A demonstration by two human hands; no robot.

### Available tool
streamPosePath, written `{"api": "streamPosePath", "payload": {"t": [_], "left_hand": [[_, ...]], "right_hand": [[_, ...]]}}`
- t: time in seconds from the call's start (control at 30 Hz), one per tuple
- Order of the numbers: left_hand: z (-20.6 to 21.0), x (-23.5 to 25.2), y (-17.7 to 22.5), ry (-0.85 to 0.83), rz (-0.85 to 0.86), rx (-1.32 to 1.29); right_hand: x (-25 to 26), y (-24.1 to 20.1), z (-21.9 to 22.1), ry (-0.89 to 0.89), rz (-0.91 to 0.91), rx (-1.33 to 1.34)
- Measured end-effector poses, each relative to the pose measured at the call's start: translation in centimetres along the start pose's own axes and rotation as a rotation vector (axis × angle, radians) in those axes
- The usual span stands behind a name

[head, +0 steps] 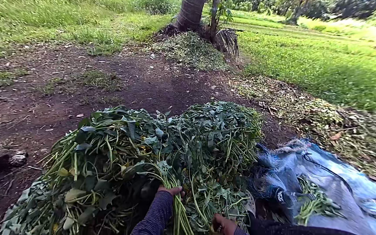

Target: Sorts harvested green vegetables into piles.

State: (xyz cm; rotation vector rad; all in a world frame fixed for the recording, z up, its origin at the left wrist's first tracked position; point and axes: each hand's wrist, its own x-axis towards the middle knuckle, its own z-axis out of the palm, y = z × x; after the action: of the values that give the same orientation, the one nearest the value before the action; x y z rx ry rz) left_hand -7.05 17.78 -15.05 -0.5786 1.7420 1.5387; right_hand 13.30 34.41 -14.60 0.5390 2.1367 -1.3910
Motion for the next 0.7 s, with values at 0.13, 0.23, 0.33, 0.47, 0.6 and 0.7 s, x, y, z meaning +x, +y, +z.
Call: {"api": "streamPosePath", "payload": {"t": [0.13, 0.23, 0.33, 0.47, 0.6, 0.7], "left_hand": [[1.7, 2.2, -1.7, -0.032, -0.04, 0.137], [2.5, 2.4, -1.8, -0.021, -0.013, 0.278], [3.0, 1.2, -0.2, -0.025, -0.023, 0.783], [3.1, 0.7, -0.4, -0.043, 0.055, 0.823], [2.8, -2.3, 0.7, -0.032, 0.177, 0.543], [2.5, -5.1, 1.5, 0.014, 0.278, 0.456]], "right_hand": [[-0.8, -1.0, -0.3, -0.025, -0.012, -0.123], [-1.1, -0.6, -0.2, -0.026, -0.129, -0.235], [-0.8, -0.1, -0.3, -0.052, -0.241, -0.344], [0.2, 1.1, -0.4, -0.123, -0.164, -0.192], [1.9, -2.5, -0.7, -0.132, 0.139, 0.386], [4.2, -5.4, -0.4, -0.136, 0.129, 0.613]]}}
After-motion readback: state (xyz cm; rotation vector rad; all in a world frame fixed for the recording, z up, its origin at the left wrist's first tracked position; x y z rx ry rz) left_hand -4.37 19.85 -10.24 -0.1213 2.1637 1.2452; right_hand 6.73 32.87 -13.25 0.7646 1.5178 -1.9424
